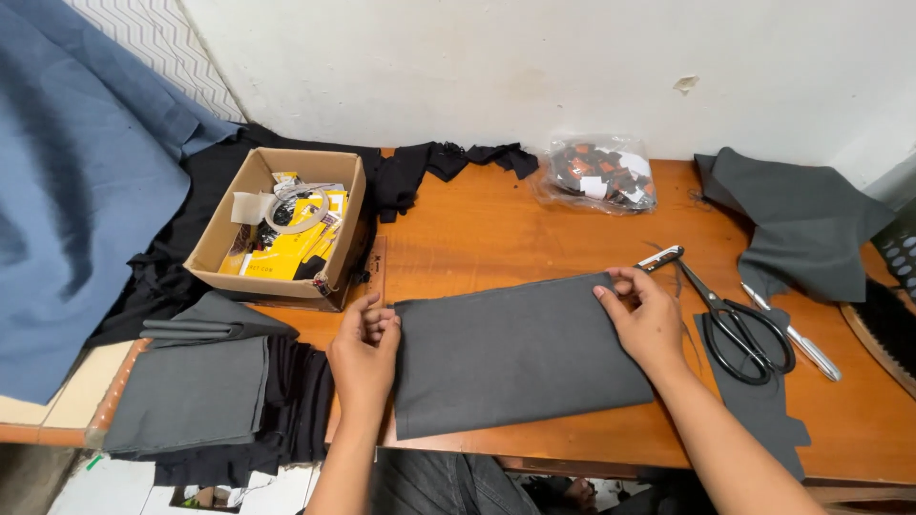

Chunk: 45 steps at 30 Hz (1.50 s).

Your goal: The person folds a piece of dark gray fabric on a wooden table, brushes it with a hairbrush, and then uses scissors to trim the edges. The person cuts along the sides of the fabric to create a straight edge.

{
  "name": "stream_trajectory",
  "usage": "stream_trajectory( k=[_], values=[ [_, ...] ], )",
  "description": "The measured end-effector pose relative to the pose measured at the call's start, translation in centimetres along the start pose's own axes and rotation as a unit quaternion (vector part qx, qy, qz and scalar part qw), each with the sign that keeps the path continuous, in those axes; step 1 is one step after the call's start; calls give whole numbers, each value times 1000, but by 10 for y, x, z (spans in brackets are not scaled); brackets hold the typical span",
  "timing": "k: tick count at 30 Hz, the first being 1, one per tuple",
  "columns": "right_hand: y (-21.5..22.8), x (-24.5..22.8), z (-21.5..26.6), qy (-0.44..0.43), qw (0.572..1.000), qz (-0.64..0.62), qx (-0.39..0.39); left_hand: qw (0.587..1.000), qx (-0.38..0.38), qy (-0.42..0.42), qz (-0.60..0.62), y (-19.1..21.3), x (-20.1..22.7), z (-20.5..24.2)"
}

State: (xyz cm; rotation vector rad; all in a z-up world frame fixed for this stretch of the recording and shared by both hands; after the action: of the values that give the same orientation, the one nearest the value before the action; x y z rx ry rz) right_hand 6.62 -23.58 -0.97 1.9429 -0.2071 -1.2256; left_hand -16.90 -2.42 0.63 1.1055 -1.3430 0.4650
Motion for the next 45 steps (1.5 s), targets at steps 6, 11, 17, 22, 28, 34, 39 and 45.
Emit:
stream_trajectory(
  k=[6,11,17,22,28,34,39,45],
  values=[
    [-4,4,-9,5,1000,20,-9,998,-4,-8,-57,-5,-6,0],
    [-1,-17,-2,81,993,85,30,985,4,-69,-156,-7,3,8],
    [17,-54,11,285,934,207,55,891,-6,-292,-347,-4,57,24],
    [2,-78,32,336,887,227,-223,870,-238,-267,-340,-31,52,42],
    [17,-47,12,17,868,355,-346,844,-224,-266,-409,-41,22,65],
    [2,-55,20,206,911,279,-223,830,-195,-275,-444,-43,18,66],
    [3,-49,14,263,919,207,-206,831,-197,-280,-439,-42,18,66],
    [32,-34,-17,84,920,273,-268,817,-302,-270,-410,-37,17,64]
  ],
)
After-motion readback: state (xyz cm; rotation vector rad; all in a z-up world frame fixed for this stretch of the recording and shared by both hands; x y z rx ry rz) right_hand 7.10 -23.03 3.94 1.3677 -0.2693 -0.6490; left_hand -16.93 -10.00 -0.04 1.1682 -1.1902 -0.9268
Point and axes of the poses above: each hand's wrist, its own z-axis away from the middle knuckle, its own y-axis out of the back of the hand, x = y × z, the point moved 1 cm from there along -z, towards the middle knuckle, and after that the axes turned 13 degrees about -x, right-handed, at the moved point
